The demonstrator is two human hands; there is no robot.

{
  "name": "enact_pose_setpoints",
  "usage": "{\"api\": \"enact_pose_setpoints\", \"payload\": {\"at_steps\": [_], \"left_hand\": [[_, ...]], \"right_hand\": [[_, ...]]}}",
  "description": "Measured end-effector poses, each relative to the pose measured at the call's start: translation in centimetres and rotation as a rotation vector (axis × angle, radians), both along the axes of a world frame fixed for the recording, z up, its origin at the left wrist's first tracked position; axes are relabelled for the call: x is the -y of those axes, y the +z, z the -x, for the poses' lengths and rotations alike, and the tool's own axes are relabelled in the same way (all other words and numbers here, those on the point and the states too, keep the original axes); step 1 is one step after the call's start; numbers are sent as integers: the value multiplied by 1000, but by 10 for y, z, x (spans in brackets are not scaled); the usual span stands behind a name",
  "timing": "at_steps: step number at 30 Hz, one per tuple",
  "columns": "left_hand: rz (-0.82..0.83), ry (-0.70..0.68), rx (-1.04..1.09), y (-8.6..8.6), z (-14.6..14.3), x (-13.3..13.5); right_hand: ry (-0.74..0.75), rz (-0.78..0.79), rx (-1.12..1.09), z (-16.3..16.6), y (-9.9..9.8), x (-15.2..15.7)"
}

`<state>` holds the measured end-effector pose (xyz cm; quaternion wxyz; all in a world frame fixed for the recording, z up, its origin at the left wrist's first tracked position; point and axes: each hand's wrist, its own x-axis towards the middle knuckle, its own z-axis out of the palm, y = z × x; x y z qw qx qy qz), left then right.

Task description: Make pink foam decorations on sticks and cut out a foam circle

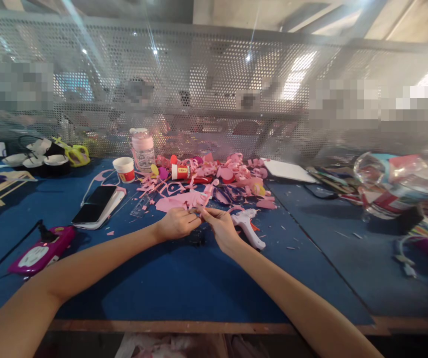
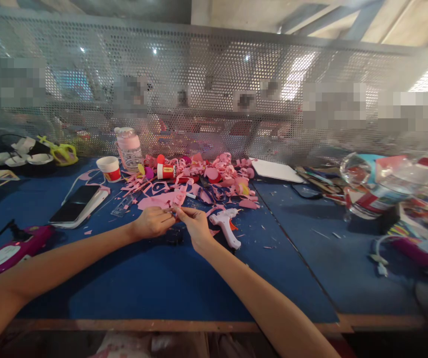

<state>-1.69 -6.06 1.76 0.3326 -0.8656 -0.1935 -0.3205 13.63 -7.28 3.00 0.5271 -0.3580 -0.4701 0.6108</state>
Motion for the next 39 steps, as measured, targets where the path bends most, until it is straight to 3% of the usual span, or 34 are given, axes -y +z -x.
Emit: {"api": "enact_pose_setpoints", "payload": {"at_steps": [4, 9, 12, 14, 21, 26, 28, 30, 33, 39], "left_hand": [[176, 46, 20, -1, -3, 1], [772, 209, 220, 11, -13, 4], [1062, 160, 300, 19, -15, 2], [1155, 127, 320, 21, -13, -1], [1101, 142, 382, 17, -10, -7], [1143, 160, 368, 29, -5, -12], [1153, 242, 326, 38, 4, -19], [1108, 413, 320, 47, 18, -29], [1050, 567, 335, 56, 46, -46], [888, 860, 306, 54, 92, -63]], "right_hand": [[-12, -3, 24, -2, 0, -2], [-54, -18, 83, -9, 0, -10], [-96, -61, 139, -12, -1, -15], [-123, -102, 181, -12, -2, -16], [-168, -247, 313, -10, -6, -15], [-231, -360, 430, -10, -8, -12], [-271, -468, 564, -10, -7, -10], [-339, -574, 700, -11, -6, -7], [-405, -642, 825, -11, -6, -6], [-344, -795, 997, -9, -10, -5]]}}
